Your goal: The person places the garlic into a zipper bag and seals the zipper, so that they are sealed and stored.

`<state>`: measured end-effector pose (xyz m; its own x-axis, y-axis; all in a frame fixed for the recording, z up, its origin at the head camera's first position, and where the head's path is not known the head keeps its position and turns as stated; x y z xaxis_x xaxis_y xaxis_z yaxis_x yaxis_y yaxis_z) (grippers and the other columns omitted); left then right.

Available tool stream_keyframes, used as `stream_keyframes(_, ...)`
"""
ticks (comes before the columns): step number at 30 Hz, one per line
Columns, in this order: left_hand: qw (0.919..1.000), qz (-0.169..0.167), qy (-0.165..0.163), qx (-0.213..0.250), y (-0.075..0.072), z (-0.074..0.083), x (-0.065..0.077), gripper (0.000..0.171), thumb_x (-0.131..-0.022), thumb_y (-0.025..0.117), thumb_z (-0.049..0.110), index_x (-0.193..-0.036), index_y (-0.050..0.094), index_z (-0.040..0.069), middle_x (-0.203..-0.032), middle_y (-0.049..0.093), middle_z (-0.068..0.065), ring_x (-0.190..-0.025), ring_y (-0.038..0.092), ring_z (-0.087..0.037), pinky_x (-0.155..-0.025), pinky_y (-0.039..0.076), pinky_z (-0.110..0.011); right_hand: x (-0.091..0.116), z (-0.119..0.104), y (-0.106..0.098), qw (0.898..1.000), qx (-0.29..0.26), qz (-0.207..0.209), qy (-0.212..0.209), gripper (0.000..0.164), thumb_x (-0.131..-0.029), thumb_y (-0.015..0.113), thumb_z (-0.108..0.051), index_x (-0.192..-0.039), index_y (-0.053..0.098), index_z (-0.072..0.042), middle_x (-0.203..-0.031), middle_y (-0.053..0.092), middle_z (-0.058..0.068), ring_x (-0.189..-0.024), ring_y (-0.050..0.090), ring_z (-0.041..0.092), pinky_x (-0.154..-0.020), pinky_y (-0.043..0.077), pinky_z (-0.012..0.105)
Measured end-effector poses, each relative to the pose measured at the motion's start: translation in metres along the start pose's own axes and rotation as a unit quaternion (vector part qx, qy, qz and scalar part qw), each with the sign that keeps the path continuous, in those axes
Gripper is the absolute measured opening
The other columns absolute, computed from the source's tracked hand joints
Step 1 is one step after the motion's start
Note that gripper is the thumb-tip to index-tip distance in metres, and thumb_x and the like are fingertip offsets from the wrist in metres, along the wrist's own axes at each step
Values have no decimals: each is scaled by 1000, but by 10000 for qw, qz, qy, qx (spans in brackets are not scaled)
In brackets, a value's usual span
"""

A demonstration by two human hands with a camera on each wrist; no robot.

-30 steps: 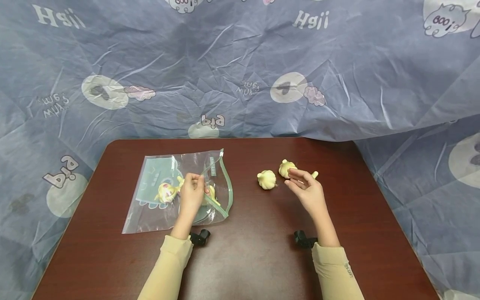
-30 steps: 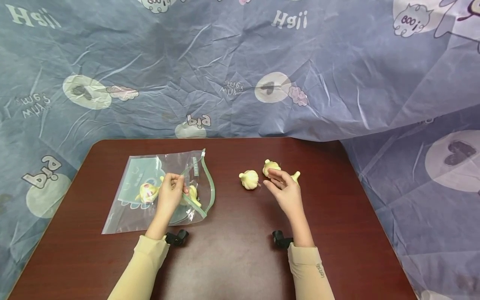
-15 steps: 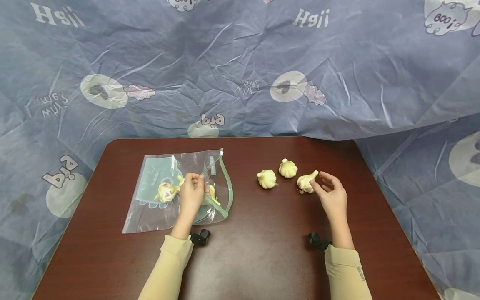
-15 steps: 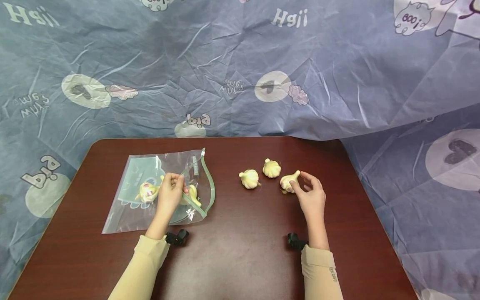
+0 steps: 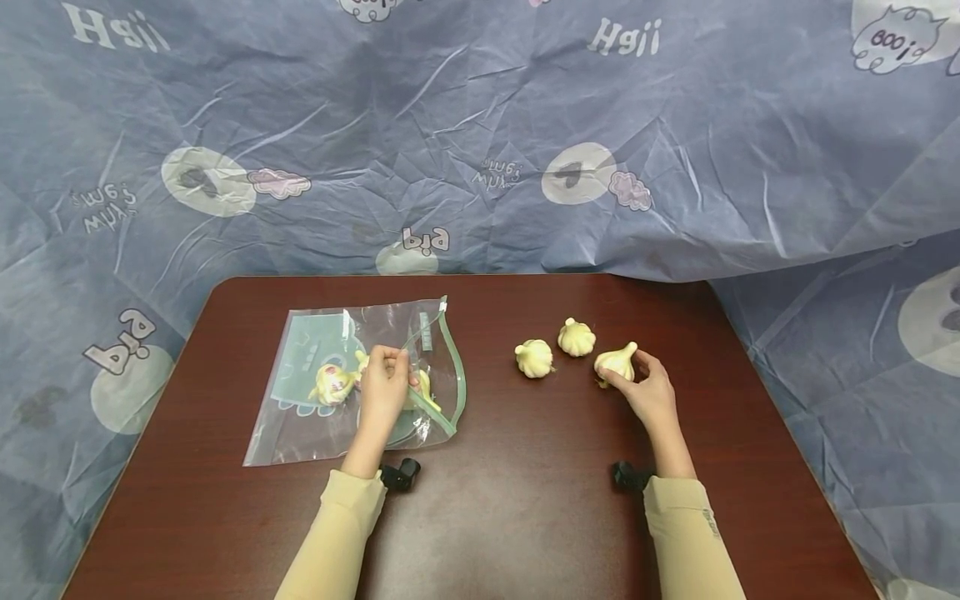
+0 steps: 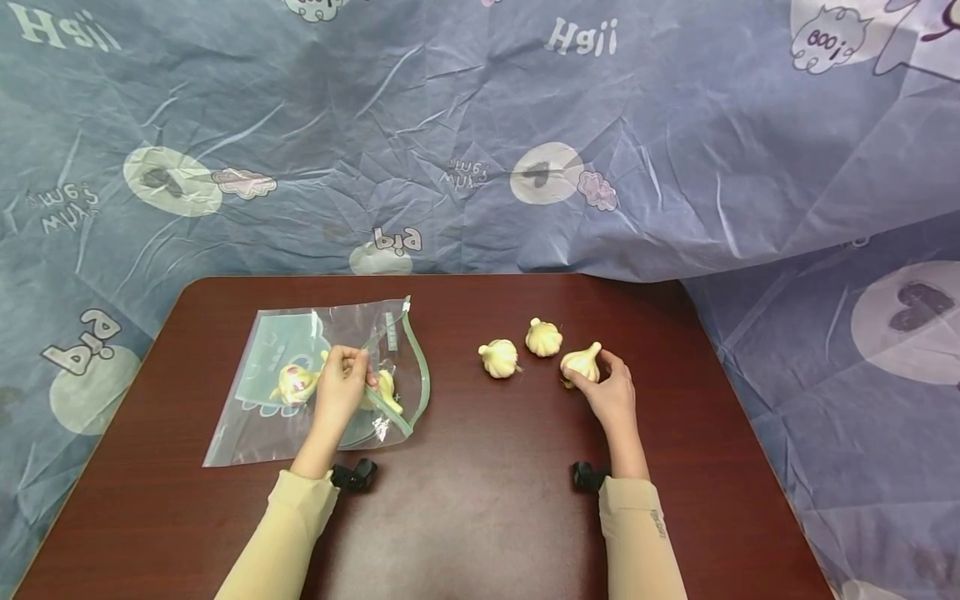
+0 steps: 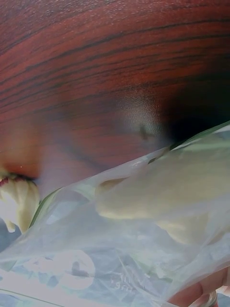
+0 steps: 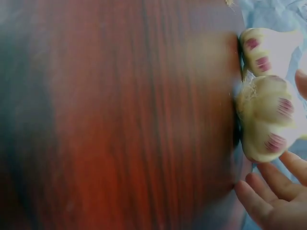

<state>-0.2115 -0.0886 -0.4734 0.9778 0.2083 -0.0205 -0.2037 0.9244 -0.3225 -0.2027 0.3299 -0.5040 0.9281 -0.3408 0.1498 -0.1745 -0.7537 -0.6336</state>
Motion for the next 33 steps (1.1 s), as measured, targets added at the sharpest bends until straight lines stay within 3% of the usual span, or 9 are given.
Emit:
stream_keyframes(7, 10000, 10, 1, -17, -1, 0, 1, 16, -102, 52, 16, -105, 54, 0, -77, 65, -10, -52, 58, -3, -56, 42, -18, -8, -1, 8, 9988, 329, -337, 103, 97, -86, 72, -45, -154, 21, 2, -155, 29, 28, -142, 31, 43, -114, 30, 56)
stream_keyframes(11, 10000, 48, 55, 19, -1, 0, 1, 15, -102, 52, 14, -103, 54, -1, -74, 65, -10, -52, 57, -3, -89, 43, -34, -10, 0, 11, 9980, 462, -395, 163, 96, -87, 72, -43, -153, 21, 5, -154, 31, 30, -140, 34, 44, -112, 32, 56)
stream_keyframes(14, 9999, 106, 108, 21, -1, 0, 1, 14, -101, 53, 13, -103, 55, -1, -73, 65, -11, -51, 56, -2, -98, 36, -42, -11, 1, 12, 9979, 528, -341, 130, 92, -87, 72, -40, -151, 24, 7, -149, 36, 31, -134, 39, 44, -109, 35, 55)
stream_keyframes(16, 9999, 116, 99, -18, -1, 0, 1, 14, -101, 53, 13, -103, 55, 0, -73, 65, -10, -52, 56, -1, -90, 43, -35, -11, 2, 13, 9980, 546, -296, 105, 90, -87, 72, -40, -149, 26, 7, -147, 39, 32, -131, 42, 44, -107, 37, 55)
stream_keyframes(19, 9998, 93, 86, -121, -1, 0, 1, 14, -102, 53, 14, -103, 55, 0, -72, 65, -8, -51, 56, 0, -65, 44, -25, -10, 2, 13, 9982, 546, -227, 68, 89, -87, 72, -40, -148, 28, 7, -145, 41, 32, -129, 44, 45, -106, 38, 56)
stream_keyframes(21, 9999, 87, 72, -122, -1, 0, 0, 14, -102, 52, 14, -103, 55, 0, -71, 65, -8, -51, 55, 0, -65, 41, -21, -10, 2, 12, 9985, 523, -169, 68, 88, -87, 72, -41, -148, 30, 7, -144, 43, 32, -128, 45, 45, -105, 39, 56)
stream_keyframes(22, 9999, 88, 74, -119, -1, 1, 0, 14, -102, 52, 14, -103, 55, 0, -70, 65, -8, -51, 55, -1, -73, 42, -22, -9, 2, 12, 9986, 510, -136, 73, 88, -86, 72, -41, -147, 31, 7, -142, 44, 32, -126, 46, 44, -104, 39, 56)
stream_keyframes(26, 9998, 117, 66, -157, -2, 2, 0, 15, -102, 53, 15, -102, 55, 1, -70, 66, -9, -52, 55, -1, -80, 42, -32, -6, 1, 10, 9992, 390, 55, 52, 83, -85, 74, -42, -143, 38, 5, -135, 50, 30, -117, 50, 41, -97, 42, 53)
stream_keyframes(33, 9999, 84, 29, -108, -1, 1, -1, 17, -101, 52, 15, -105, 55, -1, -78, 68, -16, -52, 56, 0, -53, 39, -18, 1, -12, 6, 9986, 80, 423, -309, 78, -83, 76, -46, -141, 46, -3, -130, 58, 22, -106, 53, 31, -84, 42, 37)
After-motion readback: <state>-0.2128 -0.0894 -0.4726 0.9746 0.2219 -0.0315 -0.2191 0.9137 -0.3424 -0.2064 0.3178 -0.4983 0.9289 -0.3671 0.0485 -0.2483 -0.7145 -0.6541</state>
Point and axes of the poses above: each hand's wrist, its own x-axis away from the middle knuckle, its own y-axis out of the palm, z = x × y, the point moved 5 cm from there along -x, towards the middle knuckle
